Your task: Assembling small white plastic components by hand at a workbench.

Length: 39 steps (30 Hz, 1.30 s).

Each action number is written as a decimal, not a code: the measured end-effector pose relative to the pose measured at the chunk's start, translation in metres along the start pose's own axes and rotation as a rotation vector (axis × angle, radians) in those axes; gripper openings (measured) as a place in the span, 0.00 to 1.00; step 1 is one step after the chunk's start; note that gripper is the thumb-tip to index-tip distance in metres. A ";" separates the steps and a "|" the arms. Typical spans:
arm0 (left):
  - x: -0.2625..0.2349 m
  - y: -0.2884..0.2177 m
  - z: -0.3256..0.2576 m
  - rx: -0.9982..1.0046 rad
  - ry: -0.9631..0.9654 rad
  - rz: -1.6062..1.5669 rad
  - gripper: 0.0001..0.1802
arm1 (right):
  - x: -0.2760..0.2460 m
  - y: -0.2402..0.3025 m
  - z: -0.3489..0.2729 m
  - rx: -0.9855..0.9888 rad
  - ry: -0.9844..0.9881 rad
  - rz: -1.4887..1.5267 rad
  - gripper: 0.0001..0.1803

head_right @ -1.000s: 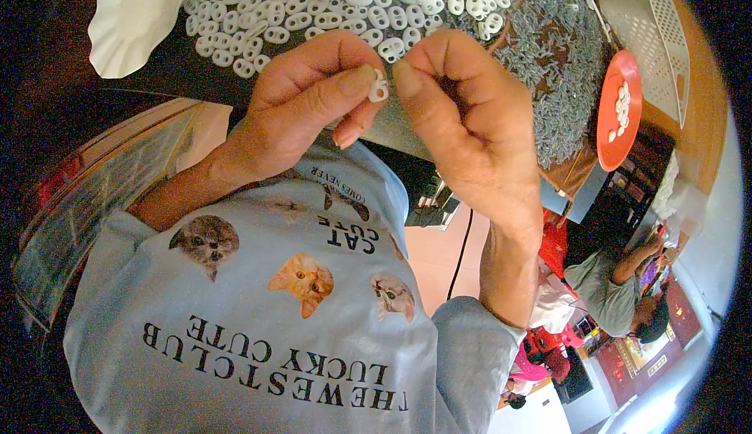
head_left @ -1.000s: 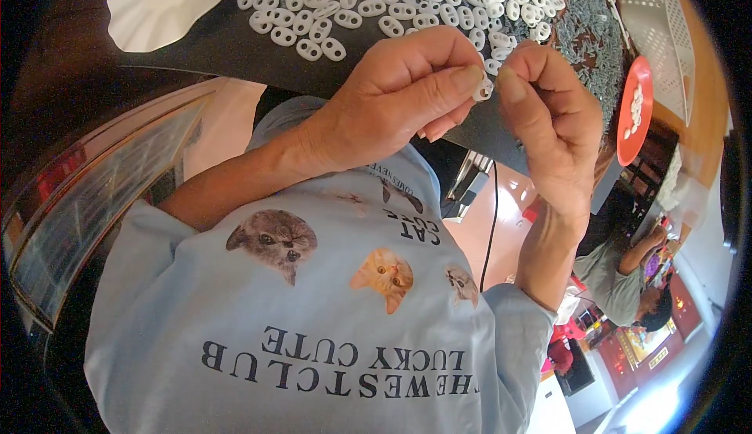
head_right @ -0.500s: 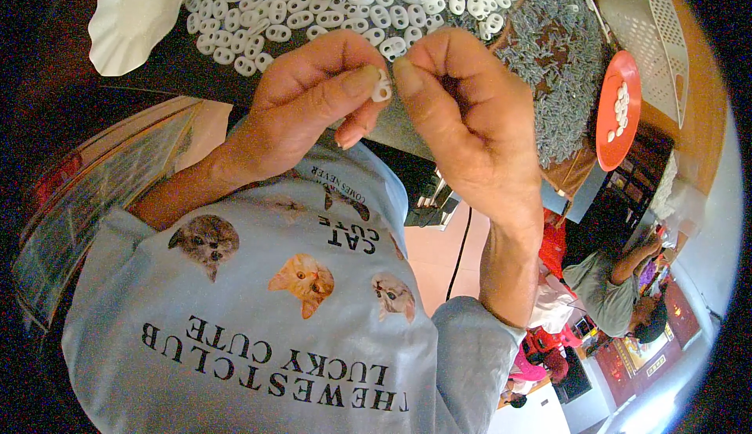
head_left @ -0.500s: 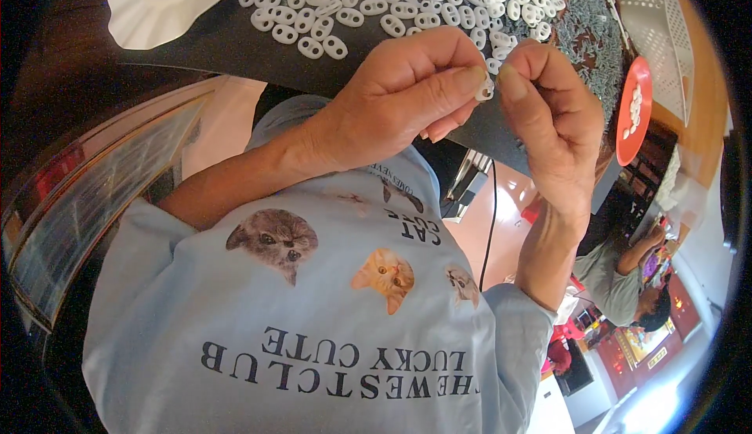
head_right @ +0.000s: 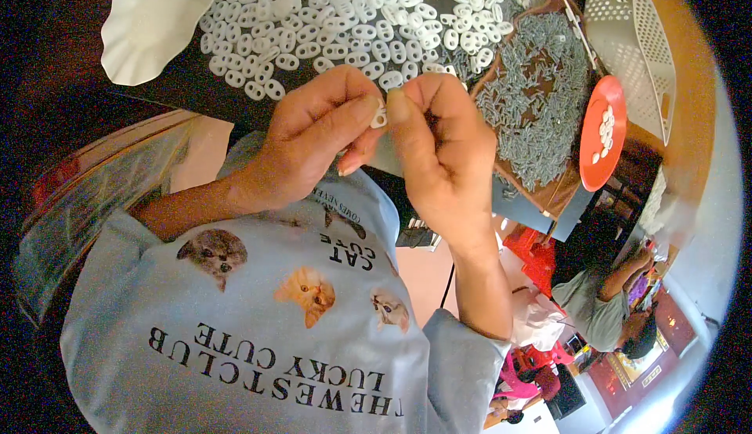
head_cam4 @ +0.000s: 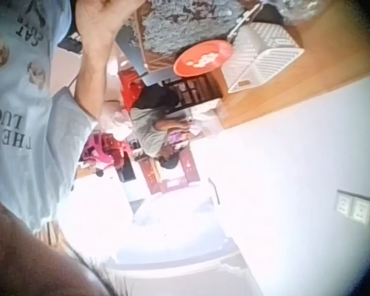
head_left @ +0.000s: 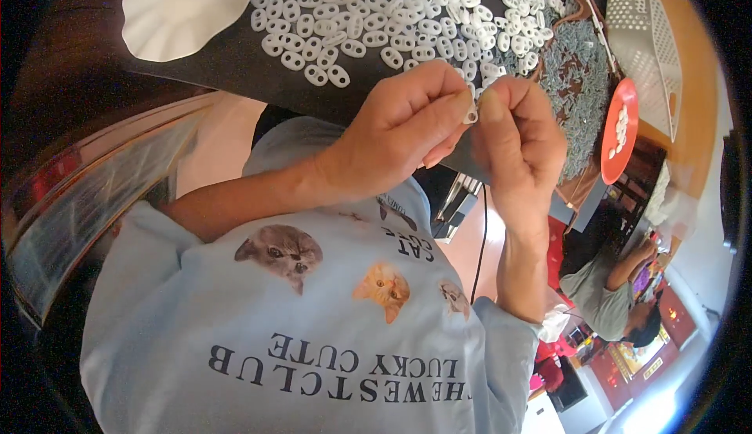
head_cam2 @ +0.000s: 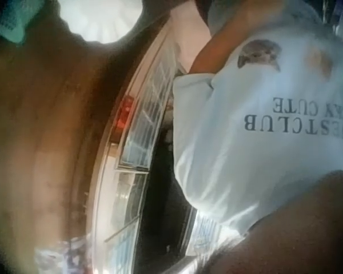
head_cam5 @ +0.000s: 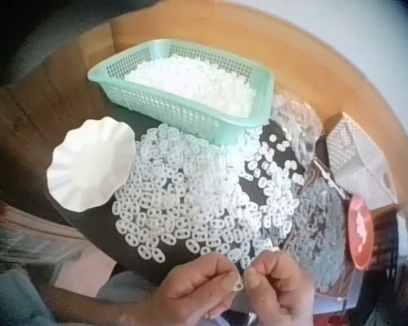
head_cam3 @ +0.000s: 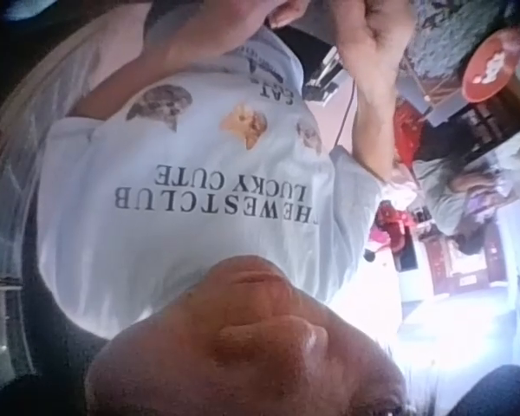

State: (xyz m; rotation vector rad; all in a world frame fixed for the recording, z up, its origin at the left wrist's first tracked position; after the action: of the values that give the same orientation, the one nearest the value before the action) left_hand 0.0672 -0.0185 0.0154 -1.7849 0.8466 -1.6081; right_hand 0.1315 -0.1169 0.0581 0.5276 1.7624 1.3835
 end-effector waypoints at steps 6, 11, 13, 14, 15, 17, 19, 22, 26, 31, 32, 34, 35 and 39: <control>-0.001 -0.003 -0.001 0.033 -0.006 0.005 0.10 | 0.008 -0.004 -0.002 0.126 0.007 0.178 0.06; 0.000 -0.004 0.000 0.033 -0.009 0.010 0.10 | 0.013 -0.004 -0.003 -0.014 -0.018 0.226 0.07; -0.002 -0.003 0.001 0.053 -0.024 0.035 0.10 | 0.015 -0.004 -0.003 -0.003 -0.018 0.231 0.07; -0.001 -0.002 0.000 0.051 -0.025 0.033 0.10 | 0.015 -0.004 -0.004 0.006 -0.017 0.234 0.07; -0.001 -0.004 0.000 0.067 -0.032 0.022 0.11 | 0.017 -0.003 -0.005 0.009 -0.017 0.234 0.07; 0.000 -0.005 0.001 0.082 -0.038 0.011 0.11 | 0.017 -0.003 -0.005 -0.009 -0.052 0.211 0.07; 0.000 -0.004 0.002 0.066 -0.027 0.026 0.11 | 0.016 -0.007 -0.006 0.000 -0.032 0.240 0.08; -0.002 -0.005 0.001 0.062 -0.016 0.055 0.12 | 0.012 -0.010 -0.003 0.025 0.034 0.339 0.10; -0.009 -0.007 0.001 0.039 -0.002 0.107 0.12 | 0.009 -0.011 -0.001 0.097 0.101 0.446 0.13; -0.010 -0.006 0.001 0.047 0.021 0.090 0.12 | 0.010 -0.013 0.003 0.068 0.137 0.387 0.10; -0.010 -0.007 0.001 0.047 0.020 0.089 0.12 | 0.011 -0.011 0.004 0.025 0.152 0.346 0.09; -0.011 -0.008 -0.001 0.050 -0.004 0.097 0.11 | 0.013 -0.009 0.004 0.009 0.160 0.313 0.08; -0.011 -0.009 -0.003 0.051 -0.005 0.095 0.11 | 0.015 -0.007 0.004 -0.007 0.167 0.281 0.07; -0.015 -0.011 -0.009 0.024 -0.044 0.113 0.11 | 0.024 -0.002 0.001 -0.044 0.172 0.189 0.07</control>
State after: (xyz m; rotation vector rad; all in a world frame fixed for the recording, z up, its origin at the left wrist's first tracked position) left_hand 0.0576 -0.0004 0.0155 -1.7177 0.8875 -1.4963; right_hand 0.1186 -0.0990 0.0479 0.5783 1.8510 1.6379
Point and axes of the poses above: each hand's wrist, its own z-axis towards the middle knuckle, its own x-axis out of the palm, y = z × x, the point moved 6 cm from there along z, towards the middle knuckle, and after that the axes turned 2 degrees about -x, right-handed, at the moved point
